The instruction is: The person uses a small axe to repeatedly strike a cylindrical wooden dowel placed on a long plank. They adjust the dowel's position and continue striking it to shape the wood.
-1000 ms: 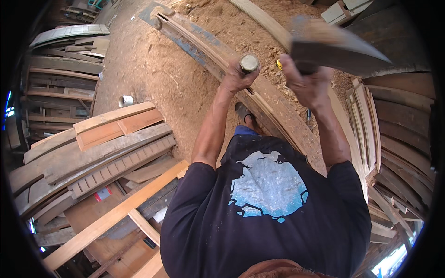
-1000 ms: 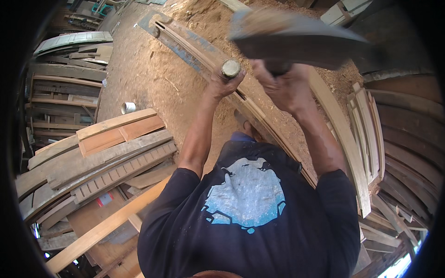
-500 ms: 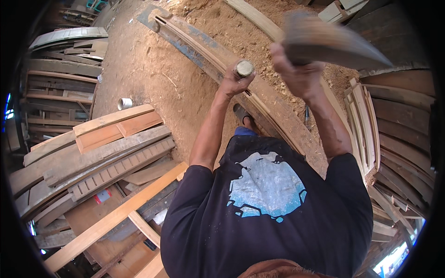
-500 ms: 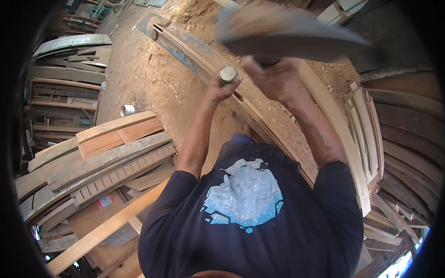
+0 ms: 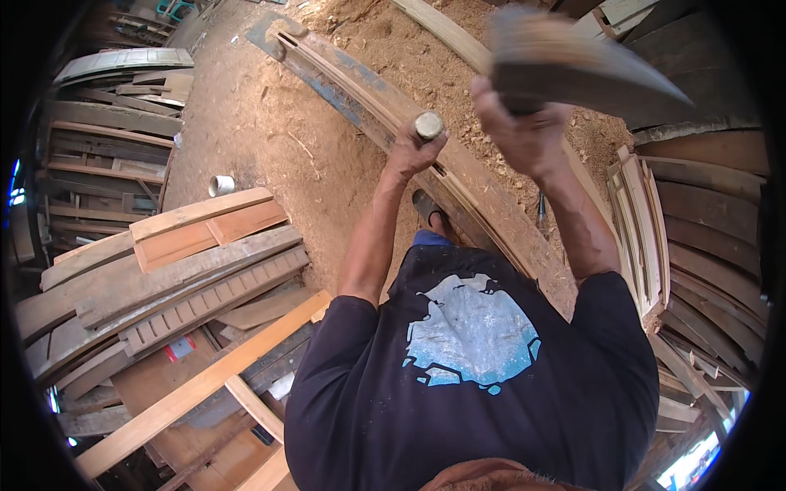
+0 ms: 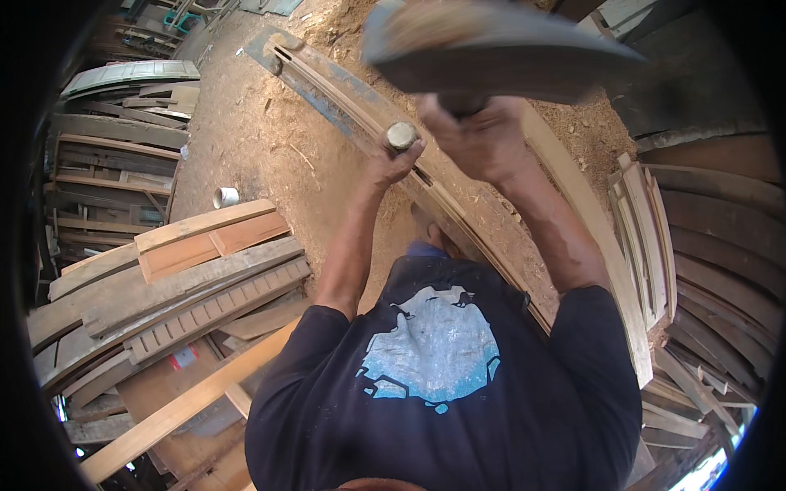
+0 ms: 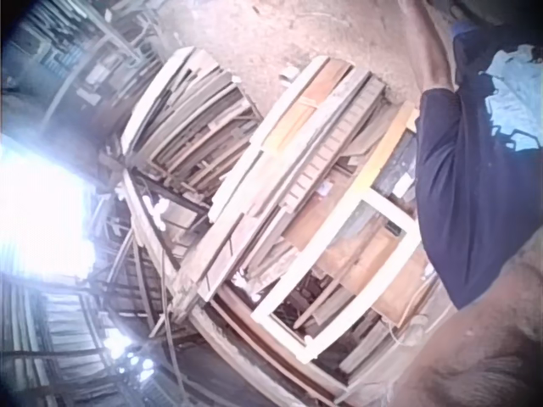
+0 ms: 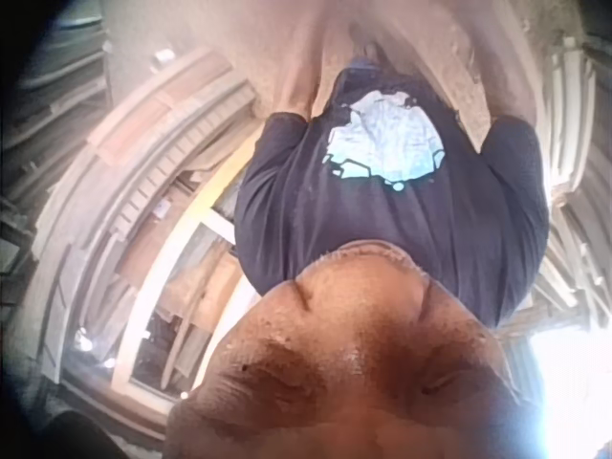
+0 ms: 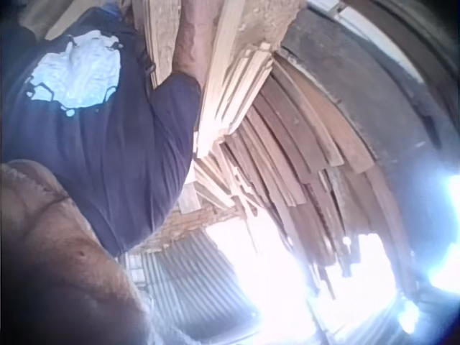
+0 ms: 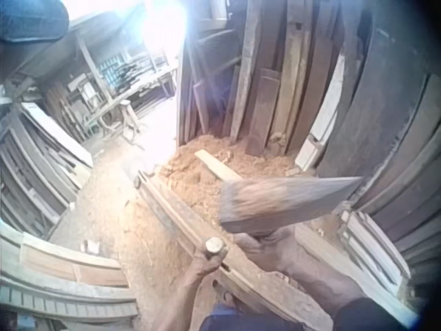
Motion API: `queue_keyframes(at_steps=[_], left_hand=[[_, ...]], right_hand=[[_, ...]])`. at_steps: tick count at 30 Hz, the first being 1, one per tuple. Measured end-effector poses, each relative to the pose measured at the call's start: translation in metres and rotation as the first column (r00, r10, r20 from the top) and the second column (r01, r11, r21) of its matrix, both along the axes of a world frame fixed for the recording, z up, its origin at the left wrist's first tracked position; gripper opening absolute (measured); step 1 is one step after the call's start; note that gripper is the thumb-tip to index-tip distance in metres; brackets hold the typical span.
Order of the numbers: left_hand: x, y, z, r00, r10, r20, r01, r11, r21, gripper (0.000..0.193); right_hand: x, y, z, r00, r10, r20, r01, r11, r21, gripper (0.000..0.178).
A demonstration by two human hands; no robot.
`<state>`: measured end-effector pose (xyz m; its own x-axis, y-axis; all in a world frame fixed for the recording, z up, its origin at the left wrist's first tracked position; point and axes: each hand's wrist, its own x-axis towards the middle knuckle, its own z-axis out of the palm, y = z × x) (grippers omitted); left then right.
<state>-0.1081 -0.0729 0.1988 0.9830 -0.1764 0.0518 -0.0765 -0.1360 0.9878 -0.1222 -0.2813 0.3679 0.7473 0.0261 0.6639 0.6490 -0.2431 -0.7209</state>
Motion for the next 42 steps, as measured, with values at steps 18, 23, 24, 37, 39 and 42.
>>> queue_keyframes(at_steps=[18,23,24,37,39,42], left_hand=[[0.051,0.034,-0.086,0.806,0.589,0.047,-0.582,0.805,-0.113,0.017],[0.088,0.055,-0.079,0.780,0.611,-0.136,-0.626,0.755,-0.196,0.013],[0.096,0.056,-0.073,0.751,0.631,-0.195,-0.659,0.733,-0.167,0.013],[0.047,0.043,0.002,0.836,0.530,-0.142,-0.539,0.747,-0.389,0.016],[0.043,0.037,0.029,0.914,0.400,-0.070,-0.364,0.731,-0.577,0.018],[0.023,0.027,0.070,0.959,0.267,-0.096,-0.281,0.939,-0.197,0.026]], right_hand=[[-0.081,-0.021,-0.252,0.749,0.126,-0.650,-0.105,0.992,0.071,0.017],[-0.085,-0.031,-0.244,0.674,0.185,-0.715,-0.121,0.983,0.140,0.020],[-0.083,-0.031,-0.242,0.678,0.193,-0.709,-0.122,0.981,0.151,0.020],[-0.087,-0.029,-0.234,0.634,0.203,-0.747,-0.107,0.979,0.175,0.016],[-0.084,-0.033,-0.245,0.637,0.183,-0.749,-0.095,0.983,0.159,0.018],[-0.070,-0.039,-0.240,0.462,0.112,-0.880,-0.152,0.987,0.046,0.025]])
